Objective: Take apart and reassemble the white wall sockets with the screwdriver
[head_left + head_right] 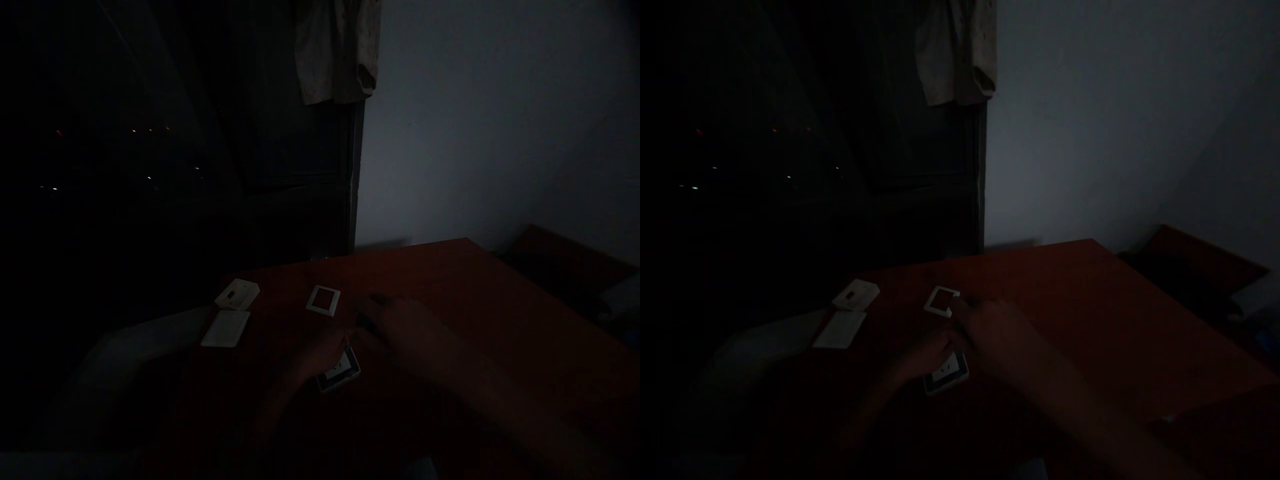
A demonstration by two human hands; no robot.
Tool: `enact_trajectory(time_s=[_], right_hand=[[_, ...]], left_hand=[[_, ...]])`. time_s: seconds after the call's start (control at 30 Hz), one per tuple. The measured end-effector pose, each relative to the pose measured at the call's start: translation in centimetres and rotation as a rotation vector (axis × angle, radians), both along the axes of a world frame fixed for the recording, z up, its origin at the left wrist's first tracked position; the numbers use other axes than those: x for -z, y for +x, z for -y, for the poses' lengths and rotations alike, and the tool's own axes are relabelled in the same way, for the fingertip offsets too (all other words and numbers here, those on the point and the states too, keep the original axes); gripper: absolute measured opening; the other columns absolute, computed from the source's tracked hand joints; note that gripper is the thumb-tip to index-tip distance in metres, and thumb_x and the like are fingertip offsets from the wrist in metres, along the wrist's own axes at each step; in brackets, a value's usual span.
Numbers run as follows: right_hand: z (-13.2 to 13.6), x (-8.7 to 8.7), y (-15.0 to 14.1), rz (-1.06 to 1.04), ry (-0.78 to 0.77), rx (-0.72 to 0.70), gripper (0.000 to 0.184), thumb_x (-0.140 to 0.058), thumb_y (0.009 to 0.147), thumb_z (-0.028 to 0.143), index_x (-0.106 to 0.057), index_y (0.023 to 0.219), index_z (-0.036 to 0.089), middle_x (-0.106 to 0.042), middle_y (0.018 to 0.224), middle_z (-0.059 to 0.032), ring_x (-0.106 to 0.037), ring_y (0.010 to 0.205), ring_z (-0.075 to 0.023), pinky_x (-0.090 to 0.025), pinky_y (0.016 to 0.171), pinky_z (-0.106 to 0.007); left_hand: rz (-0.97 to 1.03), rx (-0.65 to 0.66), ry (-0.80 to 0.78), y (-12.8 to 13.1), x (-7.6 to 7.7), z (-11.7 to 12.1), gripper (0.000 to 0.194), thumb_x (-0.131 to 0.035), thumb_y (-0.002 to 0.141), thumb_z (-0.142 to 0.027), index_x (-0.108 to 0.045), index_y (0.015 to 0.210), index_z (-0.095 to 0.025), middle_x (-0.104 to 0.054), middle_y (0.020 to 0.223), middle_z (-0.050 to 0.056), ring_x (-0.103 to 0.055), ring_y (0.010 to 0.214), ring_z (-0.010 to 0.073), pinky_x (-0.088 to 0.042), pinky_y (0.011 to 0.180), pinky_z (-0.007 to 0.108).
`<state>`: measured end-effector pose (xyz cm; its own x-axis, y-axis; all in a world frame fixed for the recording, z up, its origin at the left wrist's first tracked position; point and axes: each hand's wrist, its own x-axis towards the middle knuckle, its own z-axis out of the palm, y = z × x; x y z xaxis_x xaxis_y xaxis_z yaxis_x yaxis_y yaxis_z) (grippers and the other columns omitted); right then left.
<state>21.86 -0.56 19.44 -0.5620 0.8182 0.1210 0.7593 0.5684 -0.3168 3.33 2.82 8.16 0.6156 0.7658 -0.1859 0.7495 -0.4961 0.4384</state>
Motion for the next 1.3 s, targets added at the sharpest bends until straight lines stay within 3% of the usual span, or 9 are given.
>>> enact_trajectory(time_s=[0.2, 0.33, 0.43, 0.57, 0.63, 0.77, 0.83, 1.0, 1.3], right_hand=[[0.0, -0.4, 0.6, -0.088, -0.053, -0.123, 0.037, -0.057, 0.072, 0.008, -0.051, 0.107, 0.019, -0.061, 0.102, -0.0069, -0.06, 0.083, -0.0181, -0.039, 0.064, -0.027], [-0.4, 0.0, 0.5, -0.02, -0.004, -0.015, 0.023, -0.051, 0.086, 0.022, -0.052, 0.109, 0.019, -0.062, 0.097, -0.007, -0.06, 0.074, -0.0185, -0.037, 0.06, -0.028], [-0.7, 0.3, 0.4, -0.066, -0.032, -0.007, 0.015, -0.048, 0.088, 0.018, -0.054, 0.102, 0.019, -0.062, 0.096, -0.0064, -0.061, 0.074, -0.017, -0.039, 0.062, -0.027], [-0.8, 0.4, 0.9, -0.184, -0.064, -0.091, 0.038, -0.052, 0.072, 0.002, -0.051, 0.106, 0.017, -0.06, 0.105, -0.0077, -0.06, 0.089, -0.0179, -0.044, 0.073, -0.028], [-0.7, 0.5, 1.0, -0.187, -0.048, -0.085, 0.04, -0.054, 0.074, 0.004, -0.05, 0.112, 0.017, -0.058, 0.109, -0.0093, -0.06, 0.091, -0.0191, -0.045, 0.074, -0.029], [-0.9, 0.9, 1.0, -0.107, 0.0, 0.018, 0.025, -0.051, 0.087, 0.02, -0.052, 0.112, 0.017, -0.061, 0.104, -0.0101, -0.062, 0.083, -0.0205, -0.045, 0.069, -0.031], [-1.0, 0.9, 0.9, -0.123, -0.02, 0.005, 0.02, -0.049, 0.087, 0.015, -0.055, 0.105, 0.018, -0.062, 0.098, -0.008, -0.062, 0.079, -0.0185, -0.044, 0.067, -0.03], [-1.0, 1.0, 1.3, -0.197, -0.049, -0.064, 0.041, -0.054, 0.071, 0.002, -0.053, 0.109, 0.018, -0.059, 0.106, -0.0084, -0.061, 0.088, -0.0189, -0.047, 0.073, -0.03], [-1.8, 2.0, 3.0, -0.237, 0.05, 0.044, 0.025, -0.055, 0.087, 0.021, -0.055, 0.112, 0.022, -0.065, 0.104, -0.0075, -0.065, 0.086, -0.0189, -0.049, 0.073, -0.03]], left_hand=[[-0.036, -0.021, 0.017, 0.2, 0.5, -0.3, 0.021, -0.042, 0.086, -0.015, -0.063, 0.085, -0.018, -0.067, 0.087, 0.006, -0.061, 0.074, 0.0171, -0.041, 0.062, 0.025], [-0.035, -0.016, 0.008, 0.2, 0.9, -0.4, 0.025, -0.038, 0.089, -0.016, -0.062, 0.084, -0.018, -0.067, 0.085, 0.004, -0.059, 0.07, 0.0152, -0.041, 0.061, 0.024], [-0.034, -0.028, 0.01, 0.2, 1.0, -0.5, 0.024, -0.037, 0.091, -0.018, -0.061, 0.084, -0.018, -0.066, 0.085, 0.004, -0.058, 0.071, 0.0141, -0.039, 0.061, 0.023], [-0.03, -0.041, 0.005, 0.1, 0.9, -0.5, 0.022, -0.037, 0.091, -0.02, -0.058, 0.086, -0.018, -0.064, 0.082, 0.002, -0.056, 0.069, 0.0134, -0.038, 0.06, 0.023], [-0.025, -0.043, -0.009, 0.1, 0.8, -0.5, 0.024, -0.035, 0.092, -0.02, -0.058, 0.084, -0.018, -0.063, 0.08, 0.001, -0.055, 0.067, 0.0126, -0.037, 0.058, 0.022], [-0.003, -0.046, -0.017, 0.1, 0.7, -0.3, 0.02, -0.038, 0.09, -0.018, -0.057, 0.085, -0.02, -0.063, 0.085, 0.001, -0.056, 0.072, 0.0126, -0.039, 0.062, 0.022], [0.0, -0.044, -0.021, -0.1, 0.6, -0.2, 0.015, -0.042, 0.086, -0.016, -0.056, 0.086, -0.02, -0.063, 0.086, 0.001, -0.057, 0.073, 0.0127, -0.038, 0.06, 0.021], [-0.013, -0.029, -0.022, -0.4, 0.3, 0.1, 0.013, -0.051, 0.077, -0.015, -0.056, 0.087, -0.021, -0.064, 0.088, 0.001, -0.058, 0.075, 0.0144, -0.038, 0.057, 0.021], [-0.067, -0.027, 0.092, -0.2, 1.1, 0.4, 0.009, -0.05, 0.085, -0.022, -0.055, 0.092, -0.02, -0.062, 0.096, 0.004, -0.058, 0.085, 0.0168, -0.044, 0.071, 0.024]])
